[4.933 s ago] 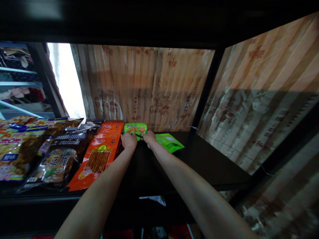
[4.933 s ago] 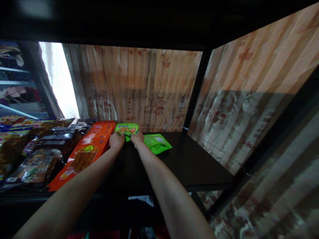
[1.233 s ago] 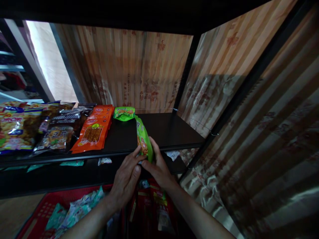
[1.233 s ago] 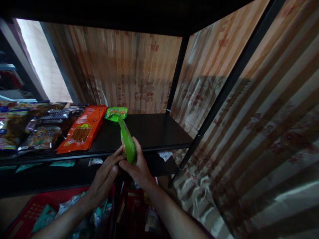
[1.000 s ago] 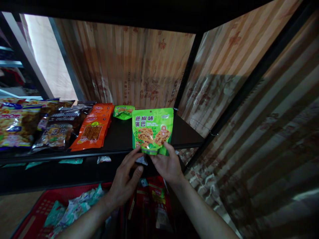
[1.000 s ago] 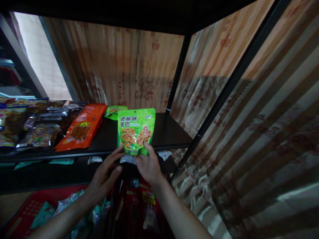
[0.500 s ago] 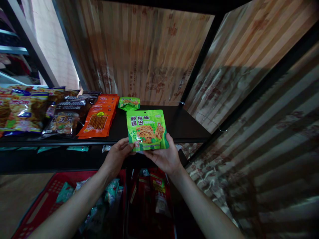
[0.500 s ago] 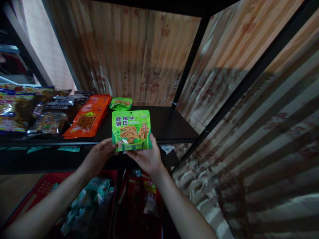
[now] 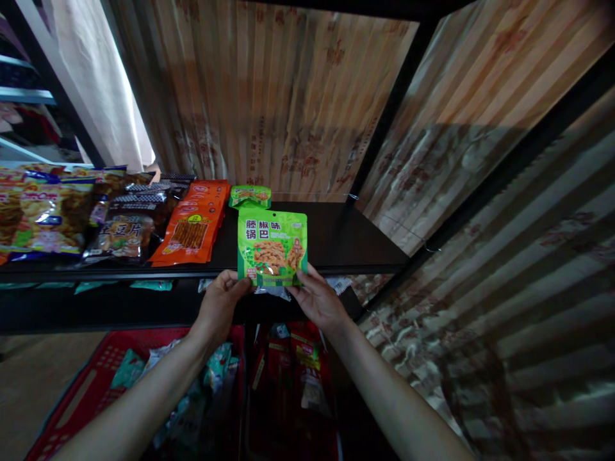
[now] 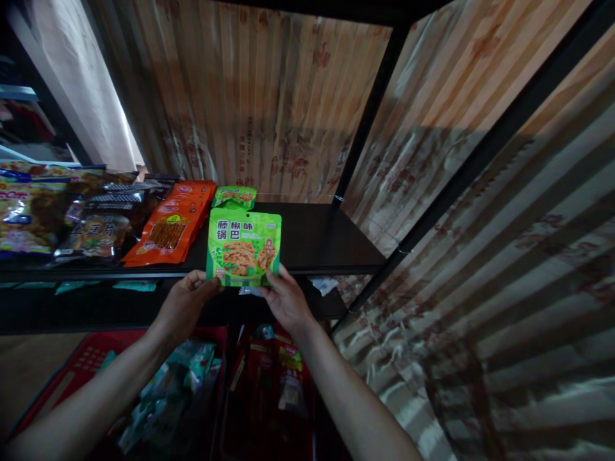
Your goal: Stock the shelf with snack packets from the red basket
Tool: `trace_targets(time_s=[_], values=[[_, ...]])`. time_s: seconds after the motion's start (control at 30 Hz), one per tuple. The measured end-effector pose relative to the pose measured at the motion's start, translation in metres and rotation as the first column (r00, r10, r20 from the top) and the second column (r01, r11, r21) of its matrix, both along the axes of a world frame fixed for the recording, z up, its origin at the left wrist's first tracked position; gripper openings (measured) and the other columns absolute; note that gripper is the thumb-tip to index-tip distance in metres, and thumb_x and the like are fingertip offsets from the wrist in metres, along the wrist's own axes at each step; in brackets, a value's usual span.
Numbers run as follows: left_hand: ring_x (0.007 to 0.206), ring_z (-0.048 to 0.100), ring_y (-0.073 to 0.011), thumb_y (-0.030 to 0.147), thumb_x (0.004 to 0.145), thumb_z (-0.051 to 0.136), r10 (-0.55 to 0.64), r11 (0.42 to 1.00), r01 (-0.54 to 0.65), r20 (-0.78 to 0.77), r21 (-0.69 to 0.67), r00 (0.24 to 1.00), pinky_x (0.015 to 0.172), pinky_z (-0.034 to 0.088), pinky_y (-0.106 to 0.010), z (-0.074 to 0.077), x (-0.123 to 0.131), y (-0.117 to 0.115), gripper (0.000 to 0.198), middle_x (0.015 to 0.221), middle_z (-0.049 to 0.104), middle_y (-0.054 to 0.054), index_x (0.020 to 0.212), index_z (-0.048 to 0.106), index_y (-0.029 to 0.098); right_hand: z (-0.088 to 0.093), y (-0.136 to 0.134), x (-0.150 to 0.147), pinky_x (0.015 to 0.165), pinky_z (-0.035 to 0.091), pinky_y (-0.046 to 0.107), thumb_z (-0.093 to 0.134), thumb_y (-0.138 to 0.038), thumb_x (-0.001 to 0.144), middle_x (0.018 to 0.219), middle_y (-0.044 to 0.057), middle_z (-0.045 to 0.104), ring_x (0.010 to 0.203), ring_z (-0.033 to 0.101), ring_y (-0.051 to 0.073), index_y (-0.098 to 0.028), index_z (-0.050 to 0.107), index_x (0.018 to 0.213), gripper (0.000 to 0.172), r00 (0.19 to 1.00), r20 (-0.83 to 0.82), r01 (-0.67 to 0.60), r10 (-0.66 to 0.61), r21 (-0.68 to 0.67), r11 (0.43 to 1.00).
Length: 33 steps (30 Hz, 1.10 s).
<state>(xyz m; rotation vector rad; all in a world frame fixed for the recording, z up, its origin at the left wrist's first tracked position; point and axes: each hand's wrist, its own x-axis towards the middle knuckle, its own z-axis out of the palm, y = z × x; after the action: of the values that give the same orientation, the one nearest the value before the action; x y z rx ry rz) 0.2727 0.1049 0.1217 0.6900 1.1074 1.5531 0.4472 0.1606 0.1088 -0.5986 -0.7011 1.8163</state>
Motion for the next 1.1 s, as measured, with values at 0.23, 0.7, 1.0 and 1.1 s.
trace_targets(time_s=[0.23, 0.7, 1.0, 1.1], values=[[0.066, 0.060, -0.0109, 0.029, 0.052, 0.082, 0.003, 1.000, -0.003, -0.002, -0.020, 1.000, 0.071, 0.046, -0.025, 0.001, -0.001, -0.004, 0.032, 0.066, 0.067, 0.001, 0.065, 0.056, 0.016, -0.005, 0.000, -0.002, 0.078, 0.054, 0.022, 0.074, -0.014, 0.065, 0.089, 0.000, 0.073, 0.085, 0.067, 0.013, -0.019, 0.069, 0.095, 0.031, 0.996, 0.080, 0.041, -0.048, 0.082, 0.996], [0.078, 0.066, -0.0182, 0.038, 0.059, 0.079, 0.087, 0.995, -0.088, 0.026, 0.045, 0.996, 0.073, 0.049, -0.029, 0.020, -0.022, 0.004, 0.042, 0.089, 0.073, -0.005, 0.091, 0.065, 0.015, -0.002, -0.010, -0.004, 0.077, 0.053, 0.027, 0.074, -0.016, 0.066, 0.093, 0.002, 0.073, 0.084, 0.067, 0.016, -0.019, 0.071, 0.097, 0.031, 0.988, 0.148, -0.065, 0.049, 0.110, 0.992], [0.069, 0.064, -0.0167, 0.041, 0.051, 0.082, 0.162, 0.987, -0.162, 0.024, 0.002, 0.986, 0.064, 0.048, -0.026, 0.020, -0.027, 0.006, 0.039, 0.073, 0.071, -0.002, 0.076, 0.066, 0.015, -0.004, -0.010, -0.004, 0.064, 0.055, 0.026, 0.077, -0.030, 0.068, 0.086, 0.003, 0.074, 0.074, 0.068, 0.015, -0.018, 0.073, 0.084, 0.020, 0.980, 0.189, -0.067, 0.057, 0.047, 0.997], [0.068, 0.064, -0.0176, 0.041, 0.050, 0.082, 0.170, 0.985, -0.170, 0.031, -0.017, 0.985, 0.062, 0.048, -0.027, 0.022, -0.026, 0.005, 0.040, 0.071, 0.070, -0.002, 0.076, 0.065, 0.015, -0.004, -0.011, -0.003, 0.062, 0.056, 0.027, 0.077, -0.033, 0.068, 0.087, 0.004, 0.074, 0.073, 0.068, 0.016, -0.018, 0.073, 0.086, 0.024, 0.971, 0.227, -0.086, 0.073, 0.047, 0.995]])
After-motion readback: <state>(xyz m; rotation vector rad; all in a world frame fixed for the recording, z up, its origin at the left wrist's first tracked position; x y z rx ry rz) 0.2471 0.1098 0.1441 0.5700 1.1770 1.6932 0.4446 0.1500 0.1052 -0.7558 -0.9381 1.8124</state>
